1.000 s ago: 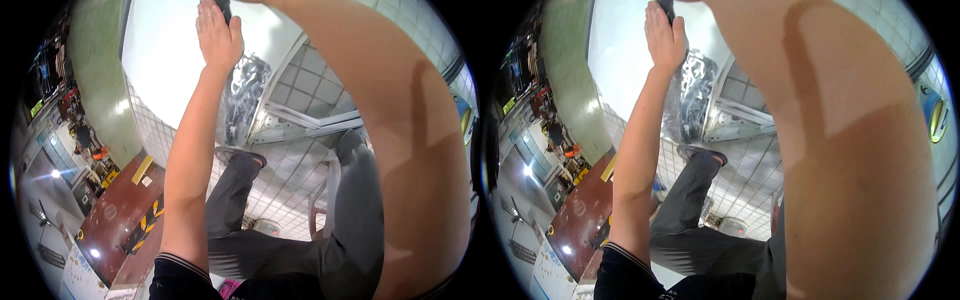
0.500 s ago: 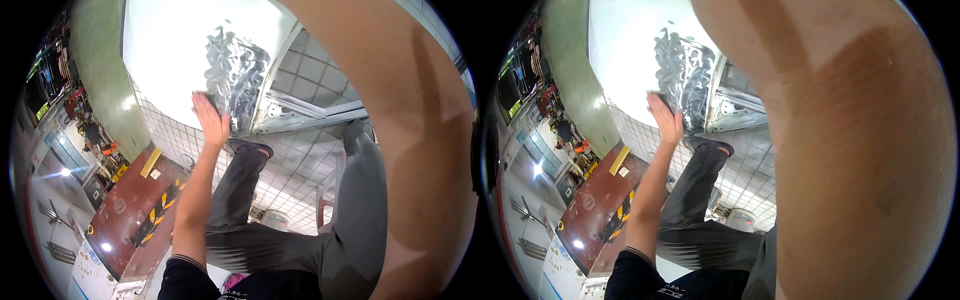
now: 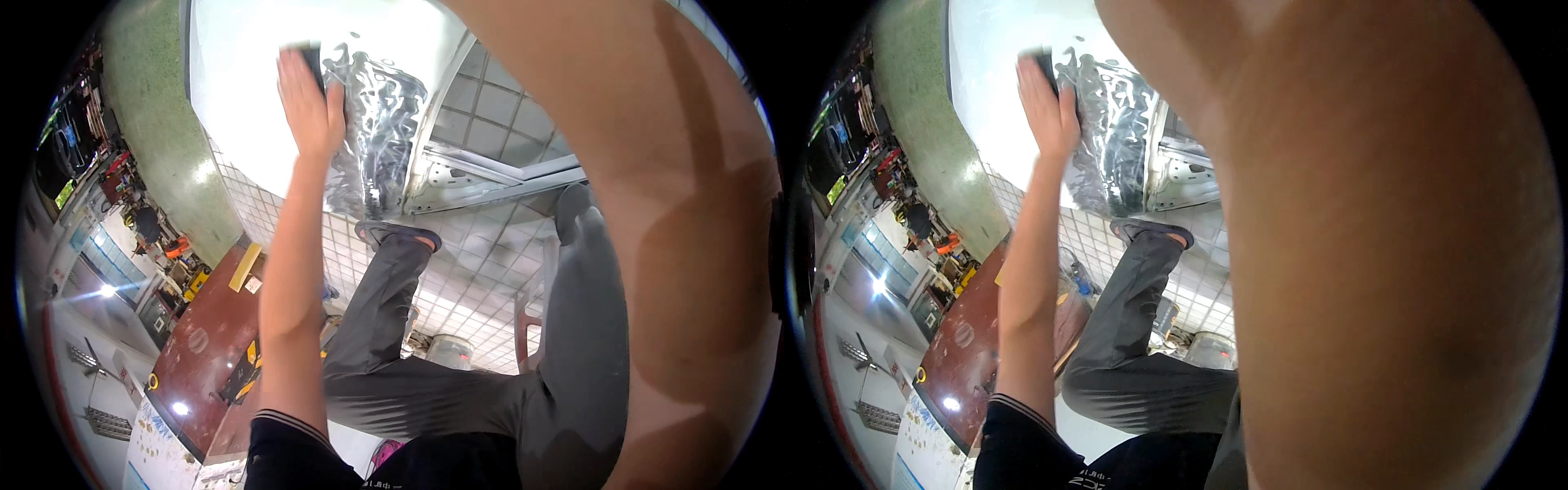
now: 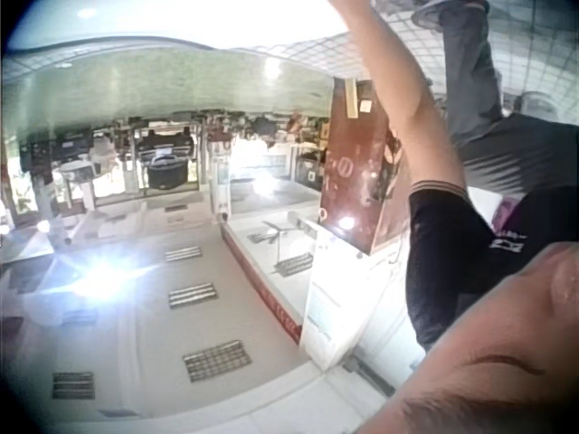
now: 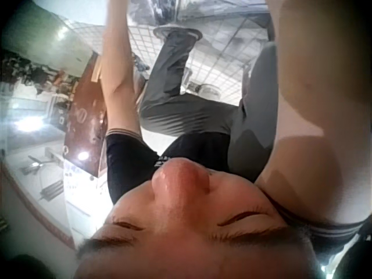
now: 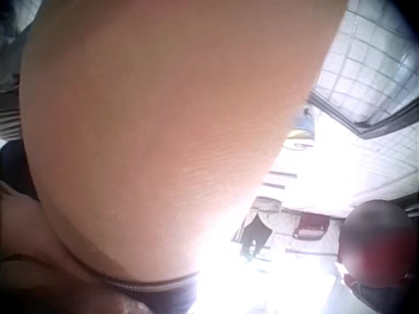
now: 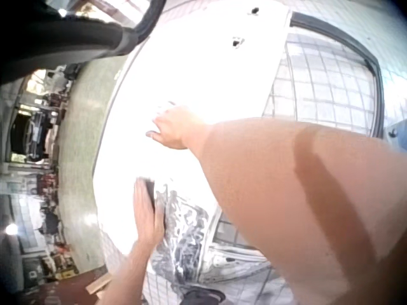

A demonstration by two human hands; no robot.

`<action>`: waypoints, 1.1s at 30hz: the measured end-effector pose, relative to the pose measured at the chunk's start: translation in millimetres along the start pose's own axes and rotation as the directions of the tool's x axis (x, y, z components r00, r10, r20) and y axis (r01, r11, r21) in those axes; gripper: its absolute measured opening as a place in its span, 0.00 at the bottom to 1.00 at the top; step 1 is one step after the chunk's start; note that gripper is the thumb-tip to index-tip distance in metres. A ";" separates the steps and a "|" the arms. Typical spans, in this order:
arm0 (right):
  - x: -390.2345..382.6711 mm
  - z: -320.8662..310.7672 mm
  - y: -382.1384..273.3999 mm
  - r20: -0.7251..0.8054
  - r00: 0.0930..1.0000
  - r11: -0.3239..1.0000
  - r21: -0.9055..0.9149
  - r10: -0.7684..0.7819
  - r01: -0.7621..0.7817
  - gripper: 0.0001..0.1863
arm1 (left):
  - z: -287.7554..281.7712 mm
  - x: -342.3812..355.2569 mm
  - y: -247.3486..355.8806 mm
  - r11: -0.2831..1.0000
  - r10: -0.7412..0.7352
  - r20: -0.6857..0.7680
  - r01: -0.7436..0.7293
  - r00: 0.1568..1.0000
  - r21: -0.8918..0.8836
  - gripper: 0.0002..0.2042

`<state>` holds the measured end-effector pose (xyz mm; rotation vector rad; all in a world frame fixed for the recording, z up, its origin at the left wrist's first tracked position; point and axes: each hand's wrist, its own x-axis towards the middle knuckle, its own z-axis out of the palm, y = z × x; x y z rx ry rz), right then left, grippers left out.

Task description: The person sands a white car door panel using a sanding block. They work on the surface of the panel, which is propped up on a stand, smoothing out a grey substance applied to the metal. The person uses a consistent back-and-forth motion to sand the area.

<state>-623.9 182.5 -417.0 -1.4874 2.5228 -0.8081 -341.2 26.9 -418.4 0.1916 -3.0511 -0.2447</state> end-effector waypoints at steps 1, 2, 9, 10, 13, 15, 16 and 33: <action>-1.0 -4.6 0.8 0.044 0.999 1.000 0.018 0.014 -0.015 0.28 | -1.4 -42.2 4.8 0.999 -0.035 0.008 0.035 0.999 0.004 0.39; -0.6 -7.7 -0.9 0.083 0.996 0.999 0.041 0.020 -0.023 0.28 | -2.9 -93.5 4.4 0.993 -0.115 0.047 0.115 0.992 0.003 0.40; 1.3 1.9 5.2 -0.039 0.996 0.996 -0.055 -0.078 0.076 0.30 | -12.7 -250.1 21.8 0.969 -0.246 0.233 0.241 0.941 0.049 0.46; 1.0 1.0 1.5 -0.026 0.997 0.995 -0.070 -0.075 0.073 0.31 | -12.8 -246.8 21.1 0.973 -0.230 0.207 0.223 0.951 0.056 0.46; -3.1 -0.7 3.9 -0.052 0.997 0.996 -0.070 -0.063 0.059 0.31 | -6.2 -192.1 13.3 0.981 -0.191 0.109 0.186 0.976 0.050 0.44; -4.7 1.0 4.0 -0.053 0.997 0.997 -0.064 -0.053 0.049 0.31 | -1.8 -130.8 10.5 0.990 -0.138 0.049 0.136 0.989 0.040 0.43; -3.1 1.2 4.5 -0.039 0.998 0.997 -0.070 -0.045 0.042 0.32 | -1.0 -100.8 8.7 0.993 -0.112 0.025 0.111 0.993 0.035 0.42; 0.3 18.5 11.2 -0.147 0.985 0.995 0.014 -0.091 0.094 0.30 | 4.4 2.9 10.4 0.998 0.057 0.038 -0.056 0.998 -0.016 0.42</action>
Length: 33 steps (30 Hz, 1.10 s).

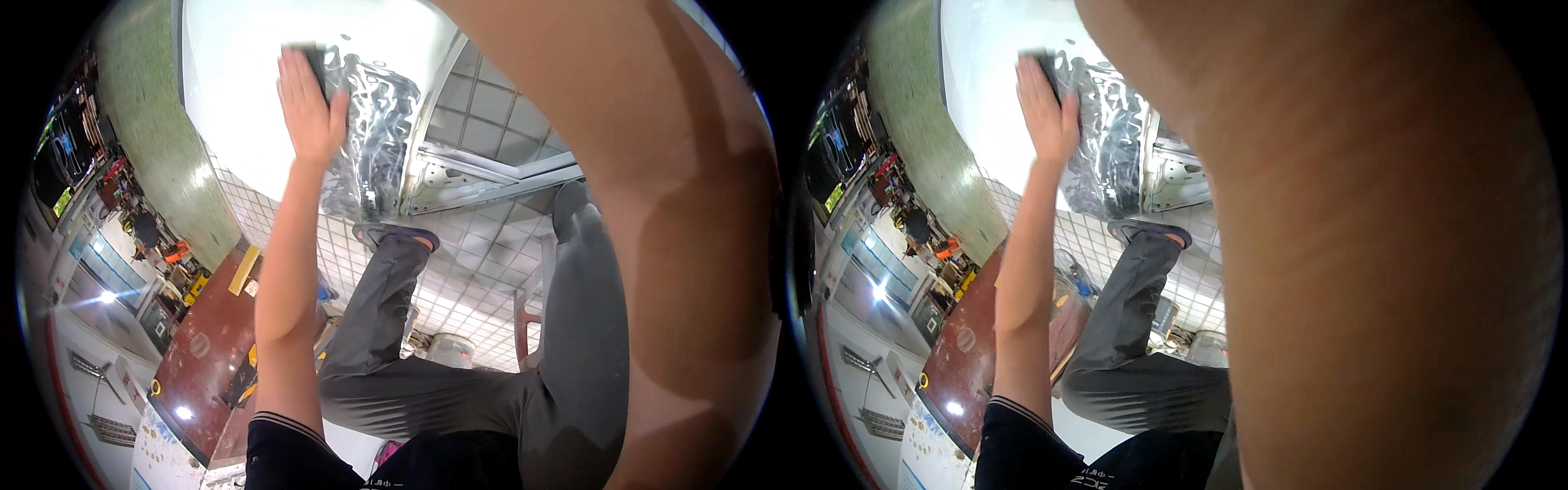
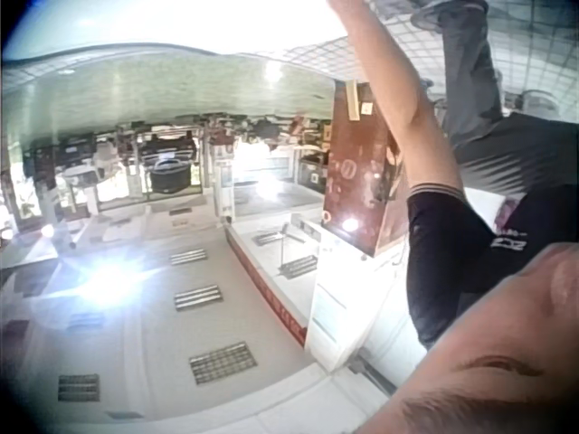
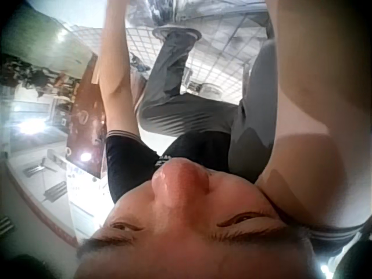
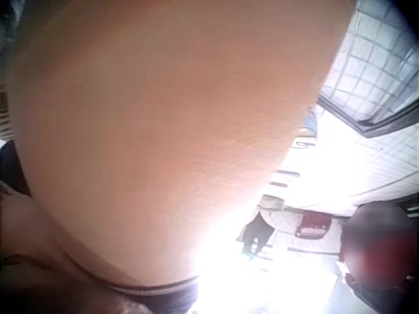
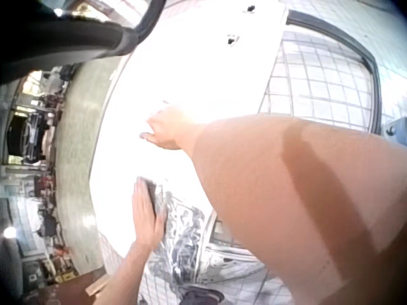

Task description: The person sands a white car door panel using a sanding block. They work on the surface of the panel, which is propped up on a stand, smoothing out a grey substance applied to the metal. The person uses a consistent back-and-forth motion to sand the area.

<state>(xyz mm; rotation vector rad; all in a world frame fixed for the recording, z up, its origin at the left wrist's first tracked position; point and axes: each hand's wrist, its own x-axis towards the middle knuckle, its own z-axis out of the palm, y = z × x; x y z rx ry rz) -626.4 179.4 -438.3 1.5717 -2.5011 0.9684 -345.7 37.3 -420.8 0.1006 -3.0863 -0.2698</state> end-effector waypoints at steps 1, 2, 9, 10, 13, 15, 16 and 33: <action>1.3 -1.4 -1.3 0.014 1.000 1.000 -0.019 -0.003 0.003 0.30 | -1.9 -40.6 2.5 1.000 -0.022 0.030 0.022 0.999 0.015 0.42; 3.2 -3.1 -3.0 0.027 1.000 0.999 -0.038 -0.006 0.007 0.31 | -2.4 -87.5 1.0 0.998 -0.055 0.050 0.055 0.997 0.005 0.44; 5.5 -15.8 -10.6 0.130 0.991 0.996 -0.094 0.020 -0.008 0.32 | -10.6 -270.9 25.0 0.942 -0.335 0.261 0.326 0.905 0.076 0.50; 4.9 -13.0 -7.4 0.103 0.995 0.996 -0.092 0.017 -0.007 0.32 | -8.9 -268.2 24.1 0.946 -0.324 0.249 0.319 0.912 0.064 0.50; 7.9 -11.5 -10.2 0.105 0.994 0.993 -0.114 0.001 0.011 0.32 | -2.8 -235.3 8.6 0.958 -0.288 0.135 0.282 0.948 0.058 0.48; 5.1 -13.5 -10.4 0.099 0.995 0.993 -0.121 -0.004 0.016 0.32 | -4.1 -170.8 0.0 0.976 -0.213 0.018 0.212 0.977 0.056 0.46; 3.9 -11.5 -6.7 0.072 0.997 0.994 -0.113 -0.003 0.011 0.32 | -6.9 -133.6 -5.0 0.980 -0.189 -0.005 0.189 0.982 0.055 0.44; 4.1 -13.4 -9.4 0.074 0.997 0.995 -0.094 0.019 -0.012 0.30 | -9.0 18.9 -46.7 0.997 -0.071 -0.074 0.073 0.995 0.020 0.40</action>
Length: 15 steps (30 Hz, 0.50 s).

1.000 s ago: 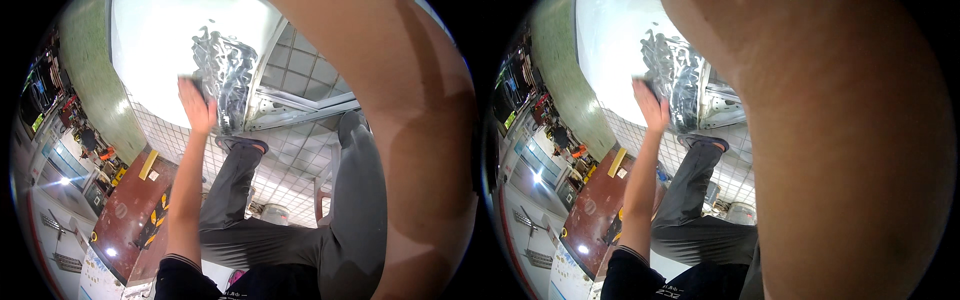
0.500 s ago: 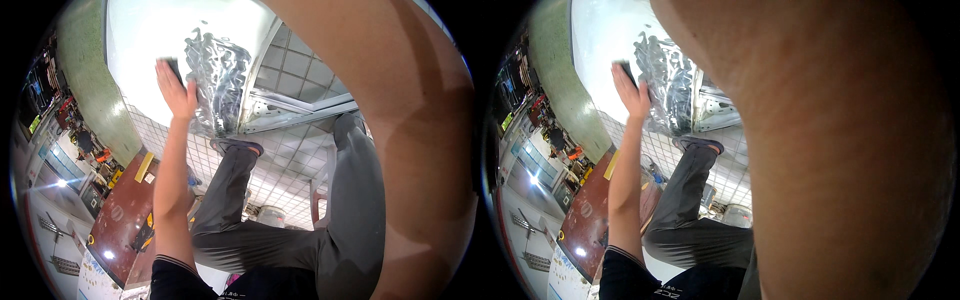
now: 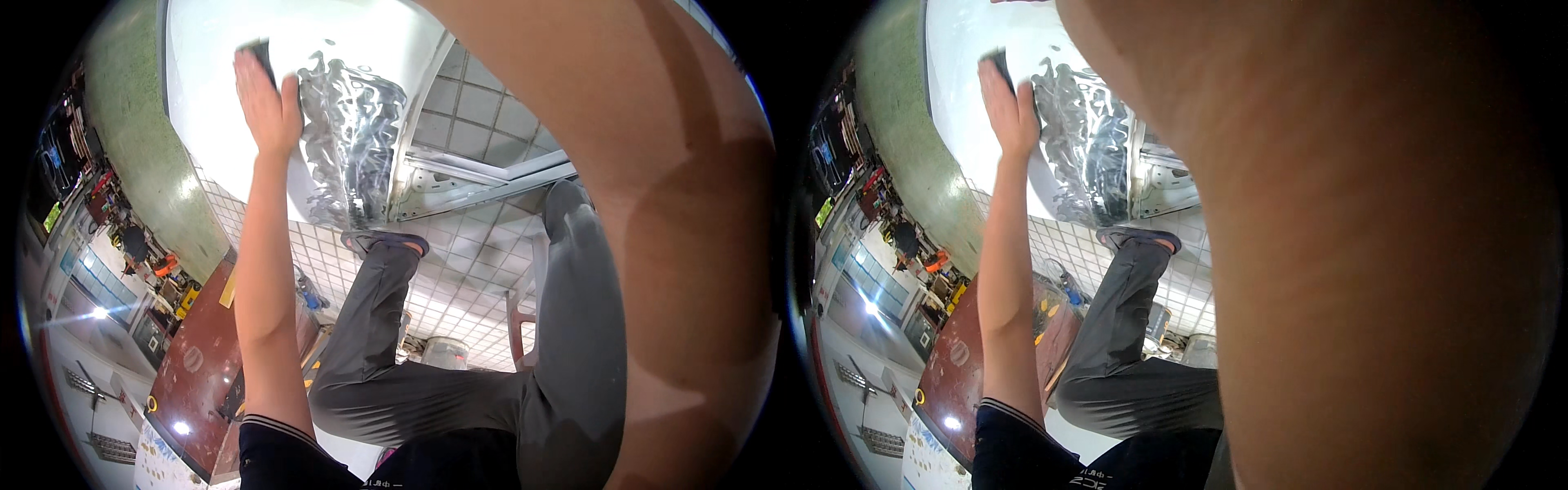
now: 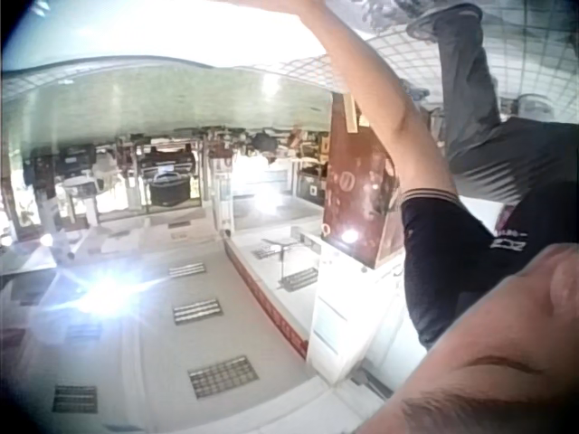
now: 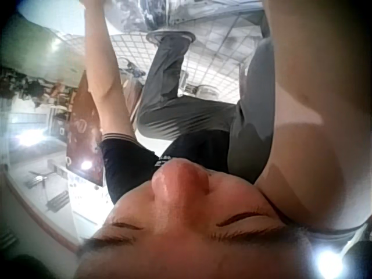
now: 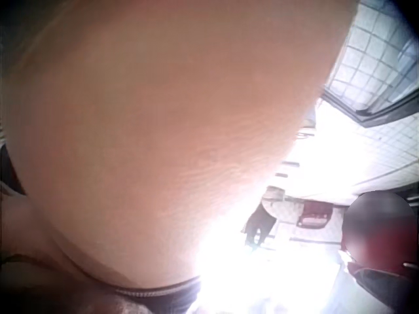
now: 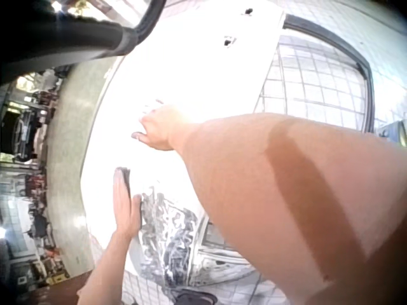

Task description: The person sands a white car door panel using a sanding block. They work on the surface of the panel, which is propped up on a stand, smoothing out a grey substance applied to the metal. The person uses a consistent back-and-forth motion to sand the area.

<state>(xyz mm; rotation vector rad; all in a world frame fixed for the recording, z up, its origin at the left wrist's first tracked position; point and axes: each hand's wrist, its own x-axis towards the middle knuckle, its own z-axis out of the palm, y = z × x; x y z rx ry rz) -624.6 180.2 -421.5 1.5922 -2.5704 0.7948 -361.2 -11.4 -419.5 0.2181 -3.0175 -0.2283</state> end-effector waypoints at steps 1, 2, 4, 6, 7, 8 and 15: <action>-0.8 -0.1 1.4 0.014 1.000 1.000 0.001 0.010 -0.010 0.31 | -3.1 -27.8 -3.2 1.000 0.028 -0.008 -0.028 1.000 -0.007 0.40; -2.0 0.6 3.0 0.028 0.999 1.000 0.001 0.021 -0.021 0.31 | -6.2 -60.8 -7.7 1.000 0.003 0.005 -0.003 1.000 0.004 0.39; 2.9 0.9 0.4 0.006 1.000 1.000 0.020 0.009 -0.009 0.30 | -19.6 -138.0 -32.5 0.998 -0.053 -0.017 0.054 0.998 0.037 0.39; 5.7 6.1 -0.5 -0.024 1.000 1.000 0.024 -0.004 0.005 0.30 | -27.7 -200.1 -35.9 0.947 -0.310 -0.012 0.309 0.951 0.082 0.38; 5.6 7.9 0.6 -0.045 0.999 1.000 0.016 -0.012 0.013 0.30 | -28.5 -214.1 -26.0 0.873 -0.478 -0.020 0.477 0.878 0.097 0.38; 5.3 9.7 1.6 -0.067 0.998 1.000 0.009 -0.019 0.020 0.30 | -25.0 -223.2 -18.7 0.792 -0.601 -0.040 0.602 0.798 0.102 0.38; 4.2 7.6 0.9 -0.023 0.999 0.999 0.033 -0.030 0.030 0.30 | 25.3 -161.6 91.7 0.704 -0.710 -0.056 0.708 0.702 -0.052 0.40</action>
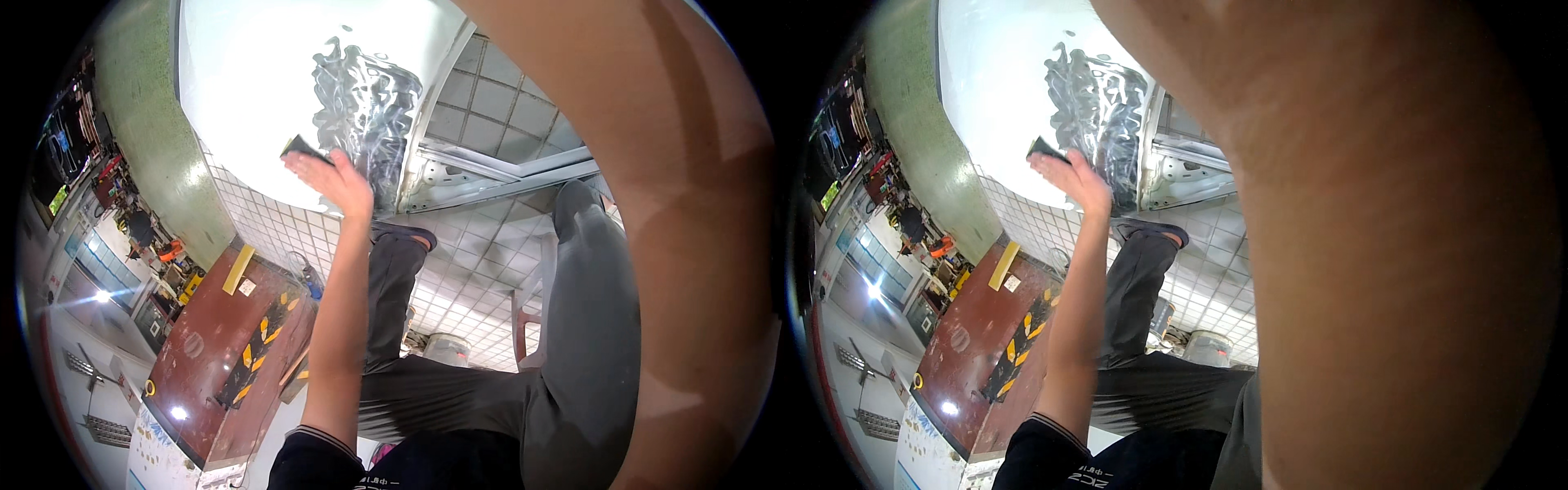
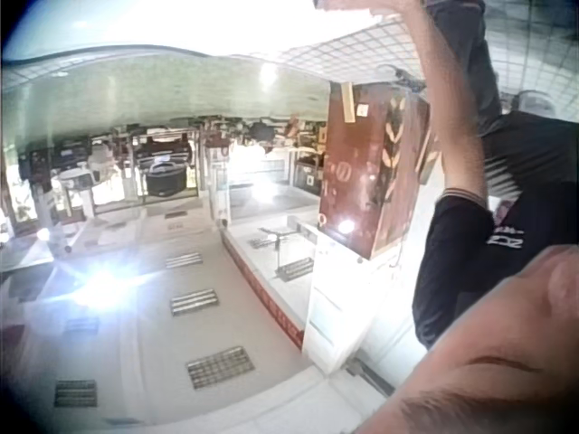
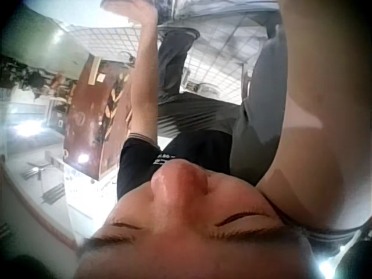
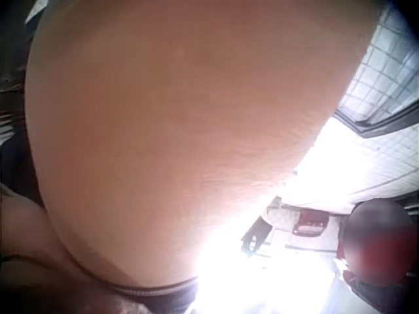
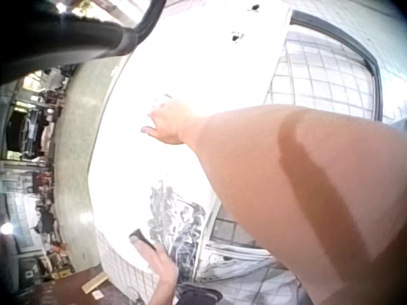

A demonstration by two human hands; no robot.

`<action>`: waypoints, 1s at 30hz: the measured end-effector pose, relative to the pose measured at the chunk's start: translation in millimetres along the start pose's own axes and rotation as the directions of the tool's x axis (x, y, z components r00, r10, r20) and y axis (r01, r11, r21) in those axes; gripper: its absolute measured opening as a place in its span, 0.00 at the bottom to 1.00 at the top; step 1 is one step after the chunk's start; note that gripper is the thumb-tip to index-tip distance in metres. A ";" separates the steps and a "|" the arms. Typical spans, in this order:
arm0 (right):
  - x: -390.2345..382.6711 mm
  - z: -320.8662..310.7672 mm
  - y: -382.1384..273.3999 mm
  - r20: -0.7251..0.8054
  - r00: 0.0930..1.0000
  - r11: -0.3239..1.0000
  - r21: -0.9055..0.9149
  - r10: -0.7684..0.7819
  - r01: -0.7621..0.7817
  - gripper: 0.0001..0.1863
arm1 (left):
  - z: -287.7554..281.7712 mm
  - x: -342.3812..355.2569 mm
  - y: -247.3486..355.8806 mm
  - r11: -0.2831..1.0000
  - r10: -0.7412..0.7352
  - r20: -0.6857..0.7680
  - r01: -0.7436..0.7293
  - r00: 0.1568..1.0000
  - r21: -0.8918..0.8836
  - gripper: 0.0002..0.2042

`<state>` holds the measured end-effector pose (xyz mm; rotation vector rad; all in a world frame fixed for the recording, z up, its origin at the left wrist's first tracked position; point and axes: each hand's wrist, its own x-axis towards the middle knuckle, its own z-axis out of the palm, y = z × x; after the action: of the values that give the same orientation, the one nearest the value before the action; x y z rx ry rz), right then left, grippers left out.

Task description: The person sands a white car door panel using a sanding block. They work on the surface of the panel, which is propped up on a stand, smoothing out a grey substance applied to the metal. The person uses a consistent back-and-forth motion to sand the area.

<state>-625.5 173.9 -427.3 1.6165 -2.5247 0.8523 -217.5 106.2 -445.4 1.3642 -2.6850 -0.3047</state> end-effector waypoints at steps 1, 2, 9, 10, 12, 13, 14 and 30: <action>0.3 -0.4 -0.6 0.015 1.000 1.000 0.000 0.003 -0.003 0.30 | 1.0 -1.2 12.6 0.999 0.030 0.031 -0.029 0.999 -0.031 0.40; 0.2 -0.4 -1.6 0.032 0.999 1.000 -0.001 0.006 -0.006 0.30 | 3.9 0.8 25.3 0.995 0.078 0.033 -0.076 0.996 -0.064 0.41; 0.9 4.7 -2.0 -0.018 1.000 0.998 -0.060 0.014 -0.015 0.30 | 3.7 73.4 102.4 0.816 0.572 0.066 -0.560 0.817 -0.144 0.44; 2.7 3.2 -4.4 -0.009 1.000 0.998 -0.056 0.015 -0.015 0.30 | 2.5 85.5 101.5 0.787 0.613 0.063 -0.602 0.787 -0.135 0.43; 4.7 -0.6 -6.9 0.034 0.999 0.998 -0.047 0.036 -0.034 0.30 | -4.0 96.4 93.4 0.732 0.680 0.074 -0.669 0.729 -0.129 0.41; 4.7 -3.2 -6.7 0.069 0.996 0.998 -0.042 0.057 -0.054 0.30 | -6.9 98.3 86.0 0.728 0.684 0.080 -0.675 0.725 -0.117 0.41; 4.2 -4.9 -7.5 0.103 0.992 0.997 -0.037 0.077 -0.074 0.30 | -9.9 99.3 77.4 0.725 0.689 0.087 -0.681 0.720 -0.105 0.41; -1.2 -4.2 -7.7 0.005 1.000 0.998 -0.057 0.015 -0.015 0.30 | -26.3 74.7 -69.1 0.946 -0.324 -0.151 0.325 0.934 -0.023 0.40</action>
<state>-619.5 174.3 -420.8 1.5874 -2.5431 0.7713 -202.2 2.8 -434.9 1.7554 -2.3327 -0.2146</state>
